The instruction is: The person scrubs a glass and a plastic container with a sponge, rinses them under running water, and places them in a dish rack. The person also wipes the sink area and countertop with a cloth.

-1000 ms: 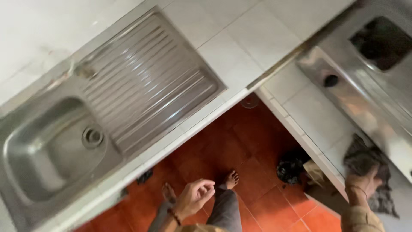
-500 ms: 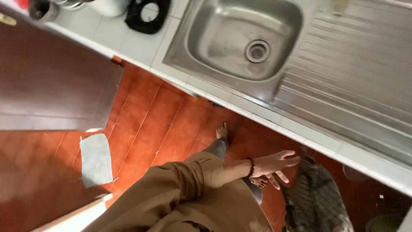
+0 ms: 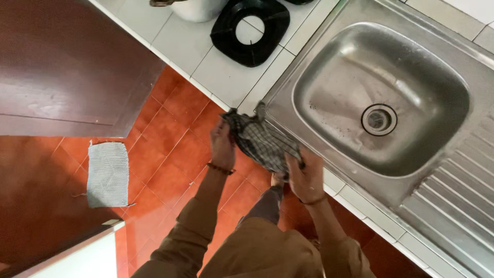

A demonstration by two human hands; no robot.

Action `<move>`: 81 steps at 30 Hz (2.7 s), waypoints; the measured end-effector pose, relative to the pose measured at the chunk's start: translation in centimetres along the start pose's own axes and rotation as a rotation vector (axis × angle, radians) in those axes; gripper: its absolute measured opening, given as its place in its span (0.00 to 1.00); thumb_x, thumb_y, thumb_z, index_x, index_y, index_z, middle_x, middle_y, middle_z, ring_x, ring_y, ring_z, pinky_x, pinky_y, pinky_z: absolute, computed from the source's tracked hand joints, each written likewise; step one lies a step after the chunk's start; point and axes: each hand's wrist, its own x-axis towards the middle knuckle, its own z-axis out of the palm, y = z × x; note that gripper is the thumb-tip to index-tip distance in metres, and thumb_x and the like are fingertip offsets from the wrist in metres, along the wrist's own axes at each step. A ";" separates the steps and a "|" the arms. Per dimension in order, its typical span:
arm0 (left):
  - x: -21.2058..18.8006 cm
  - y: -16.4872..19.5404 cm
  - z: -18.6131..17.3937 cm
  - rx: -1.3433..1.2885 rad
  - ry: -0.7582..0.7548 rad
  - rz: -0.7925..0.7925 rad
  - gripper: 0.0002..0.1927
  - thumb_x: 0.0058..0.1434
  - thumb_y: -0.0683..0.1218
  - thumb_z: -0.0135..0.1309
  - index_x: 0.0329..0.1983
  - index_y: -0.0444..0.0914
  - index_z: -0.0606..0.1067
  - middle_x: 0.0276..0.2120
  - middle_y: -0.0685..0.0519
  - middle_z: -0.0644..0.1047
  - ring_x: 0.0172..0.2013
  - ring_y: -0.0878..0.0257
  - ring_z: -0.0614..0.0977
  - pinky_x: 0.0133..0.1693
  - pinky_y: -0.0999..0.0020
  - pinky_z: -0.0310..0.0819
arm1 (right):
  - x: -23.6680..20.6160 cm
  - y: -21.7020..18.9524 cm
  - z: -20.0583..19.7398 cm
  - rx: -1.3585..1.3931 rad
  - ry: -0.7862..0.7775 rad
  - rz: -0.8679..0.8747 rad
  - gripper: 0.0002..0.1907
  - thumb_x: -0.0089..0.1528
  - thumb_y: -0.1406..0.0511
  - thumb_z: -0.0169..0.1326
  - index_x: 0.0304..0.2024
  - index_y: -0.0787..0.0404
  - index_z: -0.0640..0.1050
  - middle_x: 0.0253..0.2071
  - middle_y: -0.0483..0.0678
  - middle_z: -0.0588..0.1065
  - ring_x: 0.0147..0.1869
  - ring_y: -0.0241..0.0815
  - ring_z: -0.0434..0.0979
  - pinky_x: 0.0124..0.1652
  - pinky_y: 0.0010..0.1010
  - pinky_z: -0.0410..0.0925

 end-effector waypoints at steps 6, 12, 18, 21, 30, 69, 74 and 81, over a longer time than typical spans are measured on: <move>6.2 2.2 -1.7 0.923 0.024 0.079 0.08 0.73 0.43 0.50 0.48 0.33 0.74 0.37 0.52 0.74 0.34 0.65 0.72 0.35 0.70 0.67 | 10.9 1.9 7.3 -0.988 0.287 -0.353 0.33 0.64 0.58 0.56 0.67 0.67 0.68 0.68 0.64 0.62 0.72 0.65 0.63 0.67 0.60 0.60; -0.1 -0.9 -6.3 0.712 0.197 -0.049 0.11 0.68 0.43 0.50 0.48 0.34 0.77 0.45 0.52 0.80 0.43 0.64 0.80 0.36 0.68 0.77 | 15.2 7.5 11.9 -1.195 -0.429 -0.475 0.41 0.66 0.44 0.49 0.77 0.49 0.58 0.81 0.46 0.46 0.84 0.58 0.38 0.77 0.61 0.41; -5.8 -3.2 -10.4 0.830 0.154 -0.301 0.12 0.68 0.44 0.50 0.46 0.33 0.79 0.44 0.53 0.82 0.40 0.65 0.80 0.31 0.70 0.76 | 11.4 11.1 5.8 -1.215 -0.109 -0.130 0.34 0.68 0.40 0.43 0.75 0.36 0.59 0.79 0.46 0.45 0.81 0.65 0.36 0.69 0.72 0.35; -5.9 -4.0 -10.3 0.938 0.098 -0.320 0.12 0.68 0.46 0.52 0.45 0.33 0.80 0.41 0.52 0.82 0.39 0.65 0.80 0.29 0.69 0.74 | 4.9 12.0 -1.3 -1.304 -0.019 -0.009 0.35 0.68 0.42 0.44 0.75 0.42 0.58 0.79 0.51 0.46 0.81 0.61 0.41 0.71 0.66 0.37; -2.7 -5.5 -3.5 1.036 -0.093 -0.207 0.13 0.66 0.49 0.52 0.45 0.38 0.81 0.40 0.54 0.81 0.40 0.64 0.80 0.29 0.67 0.76 | -14.3 11.5 -25.9 -1.391 0.325 0.285 0.31 0.70 0.55 0.40 0.75 0.52 0.64 0.82 0.57 0.49 0.85 0.59 0.42 0.75 0.61 0.40; -8.5 -12.9 -4.8 1.407 0.035 -0.383 0.11 0.60 0.50 0.60 0.44 0.44 0.82 0.41 0.54 0.80 0.32 0.62 0.82 0.40 0.65 0.78 | 30.7 14.7 -35.4 -1.749 0.144 -0.719 0.19 0.77 0.62 0.56 0.70 0.53 0.78 0.74 0.53 0.68 0.79 0.56 0.65 0.72 0.53 0.64; -10.2 -12.6 -5.2 1.350 0.048 -0.362 0.12 0.60 0.49 0.59 0.45 0.42 0.81 0.42 0.53 0.80 0.33 0.61 0.81 0.39 0.64 0.77 | 35.2 15.0 -30.7 -1.687 0.090 -0.908 0.18 0.74 0.64 0.59 0.66 0.52 0.81 0.73 0.53 0.68 0.77 0.57 0.66 0.69 0.52 0.65; -13.0 -11.8 -5.6 1.328 0.049 -0.348 0.13 0.65 0.50 0.54 0.46 0.39 0.80 0.44 0.51 0.80 0.37 0.59 0.80 0.42 0.62 0.75 | 42.1 16.8 -22.1 -1.232 0.257 -1.144 0.17 0.76 0.62 0.55 0.66 0.58 0.78 0.68 0.59 0.66 0.71 0.64 0.64 0.65 0.59 0.62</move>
